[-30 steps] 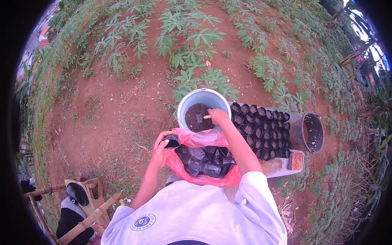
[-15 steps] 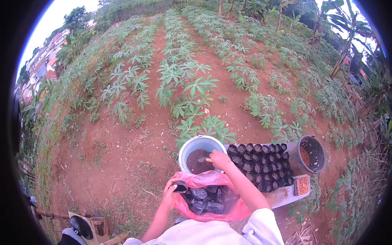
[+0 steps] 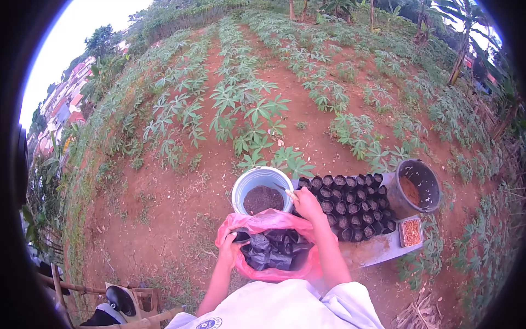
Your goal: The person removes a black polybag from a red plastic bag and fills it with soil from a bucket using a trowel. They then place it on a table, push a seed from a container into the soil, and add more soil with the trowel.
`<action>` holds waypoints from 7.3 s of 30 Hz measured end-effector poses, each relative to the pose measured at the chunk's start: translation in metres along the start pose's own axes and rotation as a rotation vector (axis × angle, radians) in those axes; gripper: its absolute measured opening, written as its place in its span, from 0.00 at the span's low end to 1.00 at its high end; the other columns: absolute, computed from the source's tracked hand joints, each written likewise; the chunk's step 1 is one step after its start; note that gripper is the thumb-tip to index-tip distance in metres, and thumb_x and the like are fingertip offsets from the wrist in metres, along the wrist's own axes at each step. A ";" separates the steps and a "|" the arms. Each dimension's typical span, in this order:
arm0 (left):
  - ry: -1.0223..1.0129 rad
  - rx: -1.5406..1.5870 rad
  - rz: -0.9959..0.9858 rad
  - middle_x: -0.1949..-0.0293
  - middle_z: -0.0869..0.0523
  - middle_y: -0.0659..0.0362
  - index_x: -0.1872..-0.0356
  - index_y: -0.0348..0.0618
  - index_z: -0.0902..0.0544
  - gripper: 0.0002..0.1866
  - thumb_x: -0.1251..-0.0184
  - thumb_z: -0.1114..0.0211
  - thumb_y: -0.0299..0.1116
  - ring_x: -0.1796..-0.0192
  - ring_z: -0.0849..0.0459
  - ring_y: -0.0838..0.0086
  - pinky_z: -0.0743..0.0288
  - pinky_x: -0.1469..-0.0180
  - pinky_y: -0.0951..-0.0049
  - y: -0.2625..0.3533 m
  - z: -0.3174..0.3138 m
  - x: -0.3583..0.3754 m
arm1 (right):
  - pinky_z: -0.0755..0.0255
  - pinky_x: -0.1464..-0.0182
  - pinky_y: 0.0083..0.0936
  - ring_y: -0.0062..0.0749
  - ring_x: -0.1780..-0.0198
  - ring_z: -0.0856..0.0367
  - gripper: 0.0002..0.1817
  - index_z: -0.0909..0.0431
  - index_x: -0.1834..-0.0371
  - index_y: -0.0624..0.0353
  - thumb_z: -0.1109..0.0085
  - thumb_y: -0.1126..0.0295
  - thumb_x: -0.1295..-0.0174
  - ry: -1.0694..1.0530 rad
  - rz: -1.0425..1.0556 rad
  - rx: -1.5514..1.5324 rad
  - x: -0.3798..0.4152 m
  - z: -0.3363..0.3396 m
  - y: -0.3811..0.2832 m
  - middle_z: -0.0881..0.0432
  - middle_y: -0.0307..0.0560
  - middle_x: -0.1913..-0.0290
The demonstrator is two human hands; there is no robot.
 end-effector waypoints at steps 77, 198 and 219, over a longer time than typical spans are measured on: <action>0.234 -1.570 -0.723 0.68 0.21 0.58 0.67 0.43 0.23 0.12 0.50 0.28 0.30 0.57 0.24 0.61 0.39 0.54 0.58 -0.097 -0.231 0.136 | 0.32 0.67 0.38 0.44 0.73 0.27 0.19 0.30 0.70 0.66 0.28 0.66 0.43 0.259 -0.002 -0.460 0.247 0.050 0.066 0.26 0.55 0.74; 0.292 -0.590 -0.321 0.77 0.27 0.60 0.70 0.35 0.29 0.09 0.34 0.37 0.24 0.71 0.32 0.81 0.34 0.70 0.72 -0.158 -0.187 0.087 | 0.29 0.58 0.18 0.14 0.61 0.27 0.10 0.21 0.52 0.63 0.40 0.77 0.36 0.278 -0.207 -1.081 0.237 -0.001 0.111 0.22 0.32 0.62; 0.268 -0.963 -0.451 0.81 0.26 0.57 0.72 0.35 0.30 0.09 0.38 0.37 0.23 0.77 0.29 0.77 0.34 0.73 0.69 -0.130 -0.215 0.098 | 0.39 0.71 0.21 0.16 0.72 0.38 0.08 0.32 0.70 0.59 0.40 0.77 0.45 0.338 -0.211 -0.862 0.234 0.034 0.118 0.36 0.31 0.75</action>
Point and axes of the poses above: each hand's wrist, its own x-axis away from the middle knuckle, its own z-axis out of the back of the hand, y = z × x, the point moved 10 cm from there along -x, towards the middle knuckle
